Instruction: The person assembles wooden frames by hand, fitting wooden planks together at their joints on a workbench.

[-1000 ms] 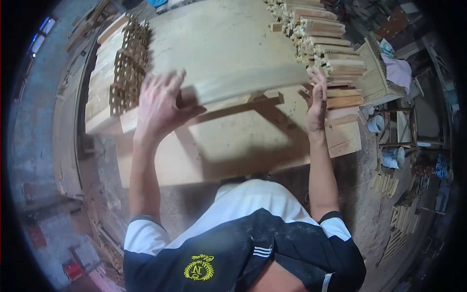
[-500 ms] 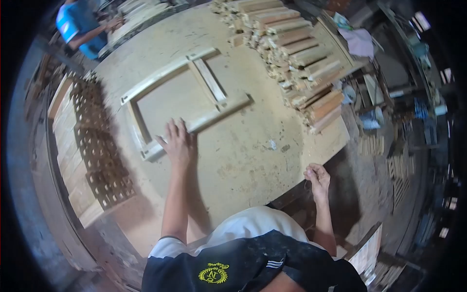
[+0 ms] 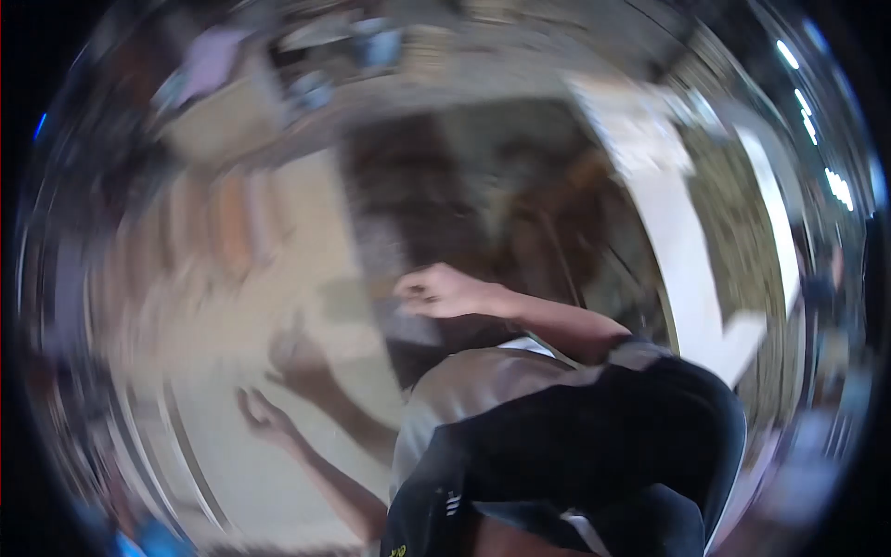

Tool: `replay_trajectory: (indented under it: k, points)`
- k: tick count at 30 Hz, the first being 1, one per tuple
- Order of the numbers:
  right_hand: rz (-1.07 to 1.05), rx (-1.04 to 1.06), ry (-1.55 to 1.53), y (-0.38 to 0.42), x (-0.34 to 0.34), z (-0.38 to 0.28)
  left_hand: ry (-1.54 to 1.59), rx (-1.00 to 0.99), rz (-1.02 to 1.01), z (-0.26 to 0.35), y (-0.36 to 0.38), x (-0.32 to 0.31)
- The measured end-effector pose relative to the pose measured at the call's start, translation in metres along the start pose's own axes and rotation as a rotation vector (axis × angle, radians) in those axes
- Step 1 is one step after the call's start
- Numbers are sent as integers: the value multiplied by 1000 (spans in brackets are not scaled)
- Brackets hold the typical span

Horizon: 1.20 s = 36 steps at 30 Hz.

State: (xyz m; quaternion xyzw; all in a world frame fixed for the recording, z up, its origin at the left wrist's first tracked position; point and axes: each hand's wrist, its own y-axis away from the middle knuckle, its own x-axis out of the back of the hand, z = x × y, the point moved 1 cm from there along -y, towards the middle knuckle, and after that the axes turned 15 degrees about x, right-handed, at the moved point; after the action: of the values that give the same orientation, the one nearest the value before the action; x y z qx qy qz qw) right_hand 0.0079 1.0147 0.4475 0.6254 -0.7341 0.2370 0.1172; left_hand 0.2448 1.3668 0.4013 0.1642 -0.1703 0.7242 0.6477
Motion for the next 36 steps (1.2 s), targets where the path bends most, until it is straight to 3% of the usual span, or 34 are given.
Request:
replay_trajectory:
  k: [2,4,6,9,10,12,16,19,23,26,27,34,36]
  points:
    - [102,37,-52,83,-21,-41,76,-222,-280,-20,108,9]
    - [152,20,-93,168,-40,-71,-200,-357,-393,-51,210,24]
    - [169,20,-97,225,-57,-97,-266,-279,-527,30,309,41]
    - [380,61,-80,303,-20,-92,-179,-655,-715,48,352,-12]
    - [447,97,-81,325,-11,-87,-184,-619,-808,51,365,-28]
    - [502,-78,29,392,31,-84,-198,-547,-949,76,399,-69]
    - [786,-301,-142,457,66,-84,-107,-345,-1150,107,448,-111]
    - [1015,-438,-260,499,78,-63,-187,-492,-1312,130,469,-150]
    - [1441,-316,-452,520,96,-34,-139,-557,-1411,185,456,-235]
    - [1683,-230,-384,519,121,-8,-37,-530,-1456,223,411,-342]
    - [1773,-206,-321,511,134,-2,10,-378,-1531,248,401,-374]
    - [2222,-88,-81,461,215,73,169,-98,-1715,373,351,-642]
    - [2355,-47,-110,449,232,94,208,-312,-1846,378,363,-705]
